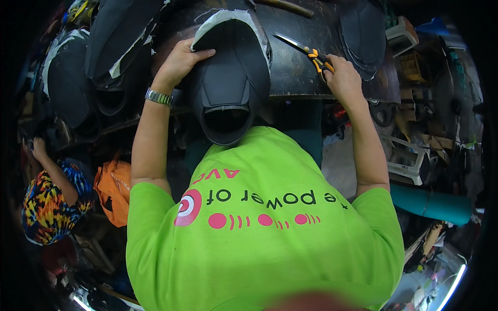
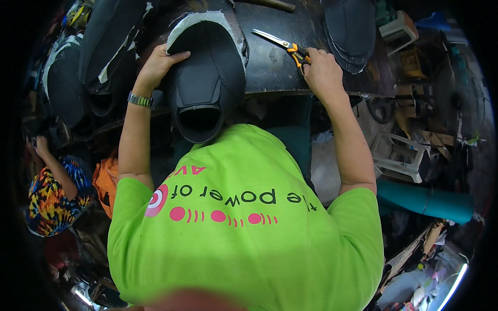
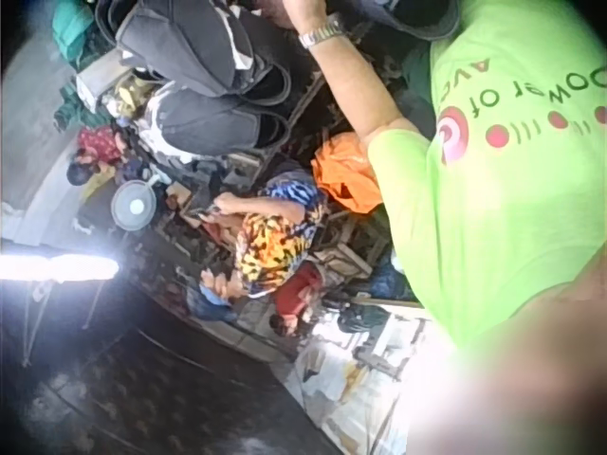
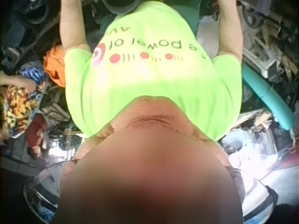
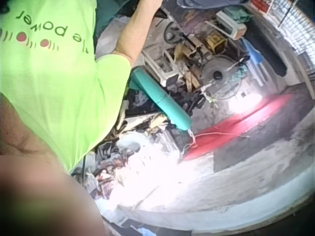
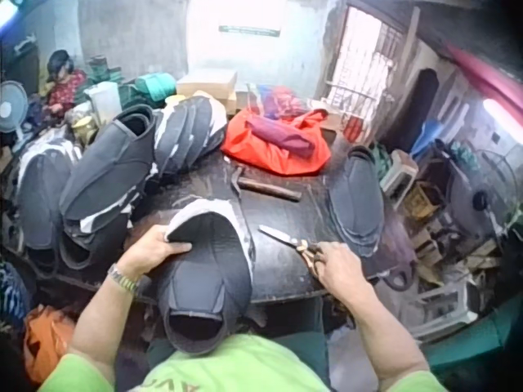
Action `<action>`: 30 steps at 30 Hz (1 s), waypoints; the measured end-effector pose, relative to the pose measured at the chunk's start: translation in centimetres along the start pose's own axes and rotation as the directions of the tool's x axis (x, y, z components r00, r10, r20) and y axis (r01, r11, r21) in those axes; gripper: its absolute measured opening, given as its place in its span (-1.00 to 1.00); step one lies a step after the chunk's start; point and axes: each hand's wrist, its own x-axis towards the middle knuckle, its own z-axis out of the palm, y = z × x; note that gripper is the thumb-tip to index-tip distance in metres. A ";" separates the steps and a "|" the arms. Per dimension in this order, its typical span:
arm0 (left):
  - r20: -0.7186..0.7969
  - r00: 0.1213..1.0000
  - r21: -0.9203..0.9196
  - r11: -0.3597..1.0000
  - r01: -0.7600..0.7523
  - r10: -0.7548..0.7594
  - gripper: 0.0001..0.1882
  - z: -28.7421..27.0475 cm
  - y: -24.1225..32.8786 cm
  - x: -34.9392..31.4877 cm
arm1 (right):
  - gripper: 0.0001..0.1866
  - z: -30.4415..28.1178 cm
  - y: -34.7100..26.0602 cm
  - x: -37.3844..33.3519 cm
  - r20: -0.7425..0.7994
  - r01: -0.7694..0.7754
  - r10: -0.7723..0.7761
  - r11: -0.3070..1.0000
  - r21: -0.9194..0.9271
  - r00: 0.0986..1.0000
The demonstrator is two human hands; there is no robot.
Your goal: The person uses shears to trim excess material from the edges of black shoe uppers. They hold each upper with one hand and cut along the perimeter with the other, then flip the piece to trim the opposite side. The trimmed pieces are set aside on the workbench.
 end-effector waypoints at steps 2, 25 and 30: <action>-0.008 1.000 -0.106 0.994 0.006 -0.007 -0.74 0.2 0.2 -0.3 | -0.60 0.4 0.3 -0.4 -0.042 0.015 -0.014 1.000 0.002 0.999; -0.308 0.949 -0.841 0.450 -0.301 0.059 -0.74 -2.2 -3.7 -2.8 | -0.26 1.4 -6.7 -9.2 0.424 -0.456 -0.450 0.039 0.889 0.786; -0.332 0.943 -0.851 0.433 -0.299 -0.002 -0.76 -2.2 -3.9 -2.6 | -0.36 2.4 -7.3 -9.0 0.197 -0.109 -0.142 0.472 0.875 0.970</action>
